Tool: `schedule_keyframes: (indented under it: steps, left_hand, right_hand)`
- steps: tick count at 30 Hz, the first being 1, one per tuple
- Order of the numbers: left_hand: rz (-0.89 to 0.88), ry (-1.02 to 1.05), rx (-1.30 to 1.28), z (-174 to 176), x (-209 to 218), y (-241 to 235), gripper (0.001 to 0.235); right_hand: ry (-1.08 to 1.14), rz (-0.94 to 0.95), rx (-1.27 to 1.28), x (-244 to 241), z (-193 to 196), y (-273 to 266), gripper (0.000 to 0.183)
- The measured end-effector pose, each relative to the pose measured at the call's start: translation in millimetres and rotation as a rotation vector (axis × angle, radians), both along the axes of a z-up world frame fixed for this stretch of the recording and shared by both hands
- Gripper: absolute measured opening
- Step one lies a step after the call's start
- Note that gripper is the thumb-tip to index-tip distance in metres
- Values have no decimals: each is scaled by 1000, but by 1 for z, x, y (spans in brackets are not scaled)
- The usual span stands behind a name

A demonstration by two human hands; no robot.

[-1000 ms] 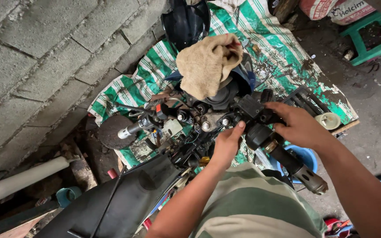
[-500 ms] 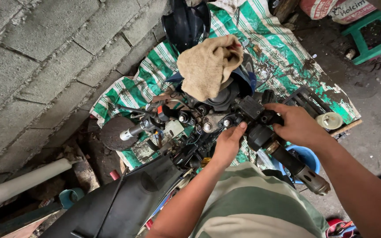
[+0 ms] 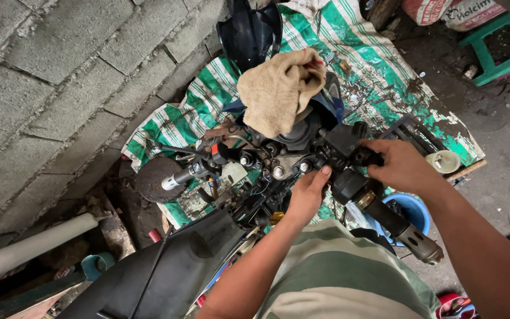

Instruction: The person uses a T-handle wrench to tighten bolts on the motorcycle's handlebar assembly. They then proceed to wrap electrical tape around the handlebar grip and the attached control switch housing.

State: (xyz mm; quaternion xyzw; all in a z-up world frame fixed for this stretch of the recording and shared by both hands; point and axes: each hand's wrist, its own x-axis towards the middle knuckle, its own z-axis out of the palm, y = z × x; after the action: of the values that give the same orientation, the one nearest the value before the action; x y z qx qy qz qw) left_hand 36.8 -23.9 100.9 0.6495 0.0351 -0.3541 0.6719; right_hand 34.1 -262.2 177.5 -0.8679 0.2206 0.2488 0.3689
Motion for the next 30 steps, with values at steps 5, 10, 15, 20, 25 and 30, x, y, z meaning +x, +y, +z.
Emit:
schedule_keyframes:
  steps: [5, 10, 15, 20, 25, 30]
  left_hand:
    - [2, 1, 9, -4, -1, -1, 62]
    - [-7, -33, -15, -12, -3, -2, 62]
    - [5, -5, 18, -33, -12, 5, 64]
    - [-108, -67, 193, 10, -5, 8, 77]
    - [-233, -98, 347, 32, 6, -1, 70]
    - [-249, -2, 418, 56, 18, -12, 80]
  right_hand:
    - [-3, 56, -98, 5, 18, 6, 72]
    - [-6, 64, -124, 7, 14, 0, 73]
    - [15, 89, -99, 4, 11, -3, 76]
    - [28, 54, -124, 10, 21, 2, 74]
    - [50, -26, -91, 13, 23, -4, 74]
    - [-42, 12, -62, 10, -4, -19, 74]
